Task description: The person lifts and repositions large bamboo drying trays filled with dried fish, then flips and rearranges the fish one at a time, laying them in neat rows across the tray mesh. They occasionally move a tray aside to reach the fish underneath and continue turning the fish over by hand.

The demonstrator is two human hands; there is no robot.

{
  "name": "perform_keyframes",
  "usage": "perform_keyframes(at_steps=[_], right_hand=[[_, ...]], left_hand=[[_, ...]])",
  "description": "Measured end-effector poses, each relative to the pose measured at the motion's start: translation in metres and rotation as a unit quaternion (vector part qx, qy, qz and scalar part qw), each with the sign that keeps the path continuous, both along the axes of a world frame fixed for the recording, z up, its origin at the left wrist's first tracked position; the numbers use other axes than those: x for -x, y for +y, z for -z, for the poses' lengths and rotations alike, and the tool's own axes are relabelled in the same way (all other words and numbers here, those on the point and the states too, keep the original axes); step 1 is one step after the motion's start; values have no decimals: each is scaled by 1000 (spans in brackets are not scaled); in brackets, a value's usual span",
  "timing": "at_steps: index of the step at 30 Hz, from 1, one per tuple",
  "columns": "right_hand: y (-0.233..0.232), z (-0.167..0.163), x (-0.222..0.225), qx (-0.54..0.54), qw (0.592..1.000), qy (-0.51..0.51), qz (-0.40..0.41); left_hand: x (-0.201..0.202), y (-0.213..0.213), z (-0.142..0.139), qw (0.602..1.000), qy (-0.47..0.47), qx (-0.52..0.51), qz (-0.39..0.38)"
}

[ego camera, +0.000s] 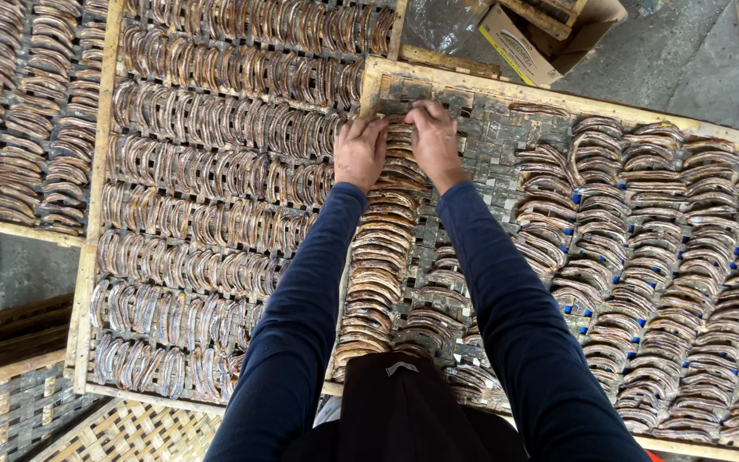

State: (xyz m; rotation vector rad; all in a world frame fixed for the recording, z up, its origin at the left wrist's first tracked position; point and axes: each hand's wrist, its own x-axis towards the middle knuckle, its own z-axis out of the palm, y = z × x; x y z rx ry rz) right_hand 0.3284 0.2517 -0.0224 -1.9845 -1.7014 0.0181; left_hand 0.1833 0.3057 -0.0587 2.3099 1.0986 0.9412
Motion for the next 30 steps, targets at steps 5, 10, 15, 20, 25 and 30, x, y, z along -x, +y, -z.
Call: perform_keyframes(at_steps=[5,10,15,20,25,30], right_hand=[[-11,5,-9,-8,993,111,38],[-45,5,-72,59,987,-98,115],[-74,5,-109,69,975,-144,153],[-73,6,-125,73,989,-4,130],[-64,10,-140,122,974,57,179],[-68,1,-139,10,976,-11,219]], left_hand=[[-1,-4,-2,999,37,-1,-1],[19,-10,4,999,-23,-9,-33],[24,-29,11,998,-21,26,-45],[19,-33,10,997,-36,33,-55],[25,-26,-1,997,-42,24,-60],[23,-19,-7,997,-47,28,-56]])
